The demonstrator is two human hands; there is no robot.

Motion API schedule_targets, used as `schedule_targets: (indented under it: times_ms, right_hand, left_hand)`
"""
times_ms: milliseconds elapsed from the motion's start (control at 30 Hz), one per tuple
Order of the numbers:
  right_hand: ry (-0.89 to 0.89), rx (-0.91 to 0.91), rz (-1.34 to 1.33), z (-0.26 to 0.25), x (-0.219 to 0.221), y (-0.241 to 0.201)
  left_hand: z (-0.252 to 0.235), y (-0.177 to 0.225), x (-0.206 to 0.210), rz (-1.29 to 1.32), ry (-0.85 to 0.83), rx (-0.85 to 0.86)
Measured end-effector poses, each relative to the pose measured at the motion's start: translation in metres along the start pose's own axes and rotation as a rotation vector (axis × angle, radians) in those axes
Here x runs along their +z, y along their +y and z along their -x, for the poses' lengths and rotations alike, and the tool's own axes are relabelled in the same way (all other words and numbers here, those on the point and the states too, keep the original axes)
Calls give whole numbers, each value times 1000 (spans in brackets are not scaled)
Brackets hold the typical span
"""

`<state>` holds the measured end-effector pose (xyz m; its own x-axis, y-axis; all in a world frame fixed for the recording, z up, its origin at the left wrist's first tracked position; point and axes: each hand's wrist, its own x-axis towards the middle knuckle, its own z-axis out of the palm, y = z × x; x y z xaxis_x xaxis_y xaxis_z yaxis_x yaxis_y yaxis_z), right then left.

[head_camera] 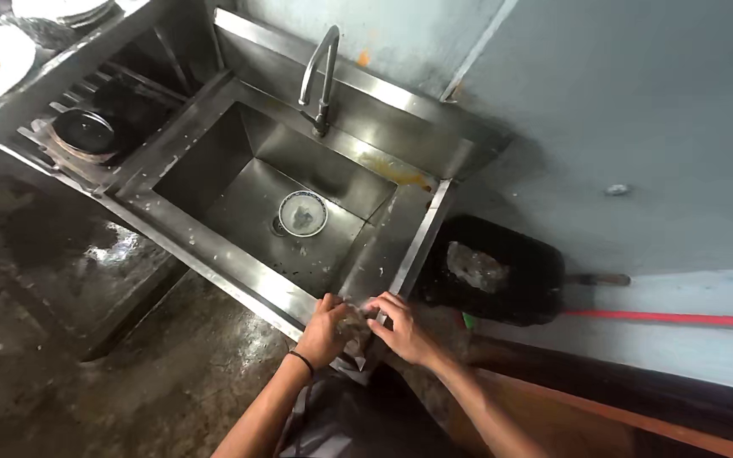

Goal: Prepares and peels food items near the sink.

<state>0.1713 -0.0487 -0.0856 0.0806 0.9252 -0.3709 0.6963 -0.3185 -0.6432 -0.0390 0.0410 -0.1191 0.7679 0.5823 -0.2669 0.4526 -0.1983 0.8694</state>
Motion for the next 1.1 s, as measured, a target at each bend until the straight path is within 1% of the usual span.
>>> schedule_targets:
  times_ms: [100,133,267,300,400,500,567,667,733,800,867,967,1033,1100]
  right_hand:
    - [-128,-33,49,7,6,1]
    - [-145,-48,56,9,11,1]
    - [-123,-133,6,10,23,11]
    - [-134,-165,13,9,23,12]
    - [-88,-234,29,8,26,13]
    - [-11,-209,19,9,24,13]
    - [-32,-172,-27,10,22,10]
    - [-96,-164,-69,9,22,8]
    - [-144,-206,-70,6,20,8]
    - [-162,-263,-40,4,16,11]
    - [-163,-324,-20,5,12,12]
    - [-68,-422,-71,6,11,16]
    - [1,-478,-96,5,10,16]
    - [57,-516,-83,5,6,18]
  left_hand:
    - [-1,-3,-5,-28,-37,51]
    - [2,-3,-7,-31,-28,67]
    - [12,0,-9,-43,113,110]
    - [13,4,-11,-74,97,93]
    - [6,14,-16,-255,-109,48]
    - [-7,10,-14,-390,-151,76]
    - [-9,10,-18,-430,-156,91]
    - [-6,15,-18,-339,-132,159]
    - [1,17,-17,-256,-115,128]
    - [6,15,-19,-239,-102,110]
    - [10,10,-20,-227,-103,176]
    - [15,6,-14,-130,-79,334]
    - [20,2,-12,-118,-72,389]
    - [25,-5,-10,-156,-22,427]
